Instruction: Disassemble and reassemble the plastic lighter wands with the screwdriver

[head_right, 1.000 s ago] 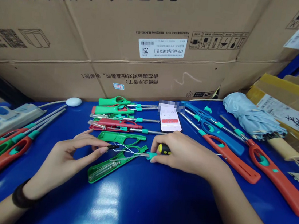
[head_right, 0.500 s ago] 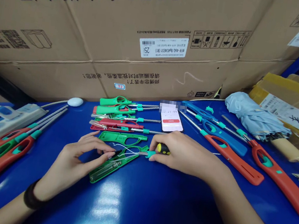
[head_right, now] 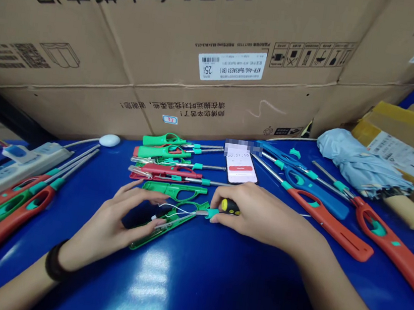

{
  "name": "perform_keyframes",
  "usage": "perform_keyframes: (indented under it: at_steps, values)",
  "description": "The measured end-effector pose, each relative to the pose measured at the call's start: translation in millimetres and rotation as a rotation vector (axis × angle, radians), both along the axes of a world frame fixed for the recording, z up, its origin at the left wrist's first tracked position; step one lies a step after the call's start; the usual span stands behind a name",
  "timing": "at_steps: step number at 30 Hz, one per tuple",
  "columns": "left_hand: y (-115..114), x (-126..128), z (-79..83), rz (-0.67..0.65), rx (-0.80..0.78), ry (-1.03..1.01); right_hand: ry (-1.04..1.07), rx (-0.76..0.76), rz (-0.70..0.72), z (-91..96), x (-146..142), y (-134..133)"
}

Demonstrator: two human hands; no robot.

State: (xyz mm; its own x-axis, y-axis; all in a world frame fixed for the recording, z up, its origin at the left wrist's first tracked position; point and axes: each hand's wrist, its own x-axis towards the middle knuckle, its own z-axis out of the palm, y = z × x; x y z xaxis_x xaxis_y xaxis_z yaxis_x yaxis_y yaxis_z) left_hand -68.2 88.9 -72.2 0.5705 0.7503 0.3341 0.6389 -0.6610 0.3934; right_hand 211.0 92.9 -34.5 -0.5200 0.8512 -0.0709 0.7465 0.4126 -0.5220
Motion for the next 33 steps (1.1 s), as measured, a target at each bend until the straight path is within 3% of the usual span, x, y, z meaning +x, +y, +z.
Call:
perform_keyframes:
  at_steps: [9,21,28,33]
  values:
    - [-0.1,0.9,-2.9,-0.034,0.077,-0.025,0.000,0.015,-0.017,-0.2,1.0,0.6]
    - [-1.7,4.1,-4.0,-0.063,-0.002,-0.112,-0.045,-0.037,-0.033,-6.2,1.0,-0.6]
    - [-6.6,6.6,-6.1,-0.101,0.003,-0.117,0.197,0.095,0.052,-12.9,-32.7,-8.1]
    - [-8.4,9.1,-9.4,-0.091,0.043,-0.145,0.218,0.182,0.073,-26.9,-55.1,-14.2]
